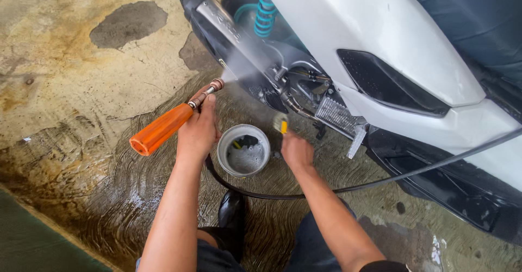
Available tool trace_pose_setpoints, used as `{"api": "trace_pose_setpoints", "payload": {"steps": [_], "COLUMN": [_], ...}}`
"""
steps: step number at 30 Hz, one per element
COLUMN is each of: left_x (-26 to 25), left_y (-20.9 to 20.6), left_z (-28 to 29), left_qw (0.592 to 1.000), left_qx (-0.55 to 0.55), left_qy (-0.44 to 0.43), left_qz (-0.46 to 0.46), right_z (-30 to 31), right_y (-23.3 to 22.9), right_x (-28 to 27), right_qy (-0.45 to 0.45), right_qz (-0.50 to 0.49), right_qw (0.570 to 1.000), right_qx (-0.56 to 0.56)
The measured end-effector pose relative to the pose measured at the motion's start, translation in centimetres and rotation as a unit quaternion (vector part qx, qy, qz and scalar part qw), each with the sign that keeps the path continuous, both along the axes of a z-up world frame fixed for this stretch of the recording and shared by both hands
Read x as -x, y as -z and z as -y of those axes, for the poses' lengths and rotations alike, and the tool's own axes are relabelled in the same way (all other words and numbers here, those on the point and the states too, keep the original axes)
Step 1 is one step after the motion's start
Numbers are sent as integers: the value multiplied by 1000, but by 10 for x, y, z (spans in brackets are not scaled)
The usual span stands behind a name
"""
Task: The person washes the side panel and wheel assembly of a white motorcycle using a brush and a pressure washer nozzle. They apply soap with the brush and rinse the components with water while squatting.
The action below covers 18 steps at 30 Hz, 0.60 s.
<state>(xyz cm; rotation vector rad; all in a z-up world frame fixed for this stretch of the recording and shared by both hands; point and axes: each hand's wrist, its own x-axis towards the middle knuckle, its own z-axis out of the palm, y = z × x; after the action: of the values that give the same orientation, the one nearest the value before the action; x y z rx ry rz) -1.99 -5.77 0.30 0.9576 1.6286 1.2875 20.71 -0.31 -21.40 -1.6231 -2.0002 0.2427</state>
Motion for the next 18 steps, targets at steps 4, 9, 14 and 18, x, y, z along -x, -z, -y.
{"api": "trace_pose_setpoints", "payload": {"steps": [4, 9, 14, 18], "left_x": [-8, -14, -12, -16], "left_y": [6, -5, -4, -2], "left_z": [10, 10, 12, 19], "left_qw": [993, 995, 997, 998], "left_qx": [39, 31, 0, -30], "left_qy": [10, 8, 16, 41], "left_qz": [-111, -95, -74, -25], "right_z": [7, -9, 15, 4], "right_y": [-3, -36, 13, 71], "right_x": [16, 29, 13, 21], "right_qy": [-37, 9, -39, -13], "right_qz": [-68, -36, 27, -110], "right_qw": [995, 999, 978, 921], "right_qx": [-56, 11, 202, 373]}}
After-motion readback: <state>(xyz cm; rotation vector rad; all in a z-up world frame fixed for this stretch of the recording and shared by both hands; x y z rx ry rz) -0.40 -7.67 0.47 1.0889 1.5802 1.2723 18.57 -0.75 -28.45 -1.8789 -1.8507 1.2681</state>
